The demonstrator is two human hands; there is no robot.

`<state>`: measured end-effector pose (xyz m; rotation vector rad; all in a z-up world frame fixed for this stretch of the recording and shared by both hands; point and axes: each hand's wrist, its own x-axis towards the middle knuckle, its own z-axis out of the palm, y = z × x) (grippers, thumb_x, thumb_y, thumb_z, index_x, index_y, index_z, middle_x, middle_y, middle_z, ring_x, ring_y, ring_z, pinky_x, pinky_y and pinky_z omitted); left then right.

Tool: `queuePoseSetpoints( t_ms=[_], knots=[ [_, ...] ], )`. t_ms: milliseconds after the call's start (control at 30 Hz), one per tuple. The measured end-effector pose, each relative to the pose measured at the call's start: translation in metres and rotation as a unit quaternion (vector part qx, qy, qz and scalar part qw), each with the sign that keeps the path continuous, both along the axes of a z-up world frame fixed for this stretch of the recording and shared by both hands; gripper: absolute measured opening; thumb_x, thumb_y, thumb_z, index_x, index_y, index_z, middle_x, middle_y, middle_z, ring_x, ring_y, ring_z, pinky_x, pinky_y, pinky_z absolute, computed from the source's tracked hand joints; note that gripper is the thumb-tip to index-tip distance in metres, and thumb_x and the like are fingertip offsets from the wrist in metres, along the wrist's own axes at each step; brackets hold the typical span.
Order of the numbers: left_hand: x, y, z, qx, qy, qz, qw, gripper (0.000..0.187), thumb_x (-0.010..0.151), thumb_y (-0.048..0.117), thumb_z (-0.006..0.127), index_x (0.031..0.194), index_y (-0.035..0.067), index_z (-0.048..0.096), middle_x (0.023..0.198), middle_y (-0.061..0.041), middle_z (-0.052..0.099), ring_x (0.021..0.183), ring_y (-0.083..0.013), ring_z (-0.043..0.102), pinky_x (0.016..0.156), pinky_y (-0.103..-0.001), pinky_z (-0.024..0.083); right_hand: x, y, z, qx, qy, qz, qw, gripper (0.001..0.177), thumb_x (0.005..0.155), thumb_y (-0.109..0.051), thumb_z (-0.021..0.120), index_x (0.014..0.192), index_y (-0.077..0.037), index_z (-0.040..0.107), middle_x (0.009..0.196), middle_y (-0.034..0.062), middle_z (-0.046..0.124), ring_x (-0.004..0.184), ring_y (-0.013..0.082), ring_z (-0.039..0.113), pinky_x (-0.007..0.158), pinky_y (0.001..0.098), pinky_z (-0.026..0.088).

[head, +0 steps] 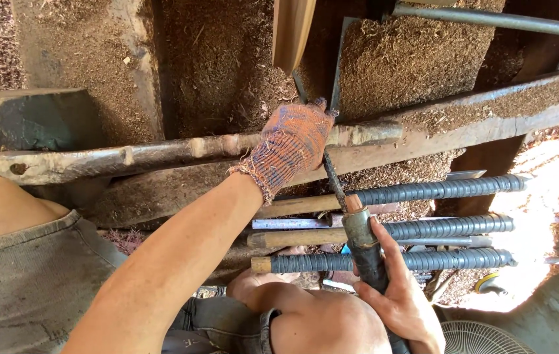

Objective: Shaping and sanding a wooden piece on a lathe using handheld tools

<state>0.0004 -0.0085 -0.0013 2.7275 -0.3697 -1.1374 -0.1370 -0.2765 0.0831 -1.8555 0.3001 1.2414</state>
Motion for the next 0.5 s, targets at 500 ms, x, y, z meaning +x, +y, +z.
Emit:
queuePoseSetpoints(
  t_ms=[500],
  knots=[
    [0.003, 0.002, 0.003, -0.008, 0.034, 0.016, 0.999, 0.024, 0.092, 0.022, 0.063, 0.111, 0.008, 0.068, 0.100, -0.012, 0.076, 0.081, -0.0283, 0.073, 0.068, -0.042, 0.064, 0.017, 0.000, 0.011, 0.013, -0.029, 0.043, 0.999, 0.103, 0.070, 0.010, 0.073, 0.159, -0.020, 0.032, 0.147, 0.0073, 0.059, 0.097, 0.0195, 0.069, 0.086, 0.0352, 0.058]
  ],
)
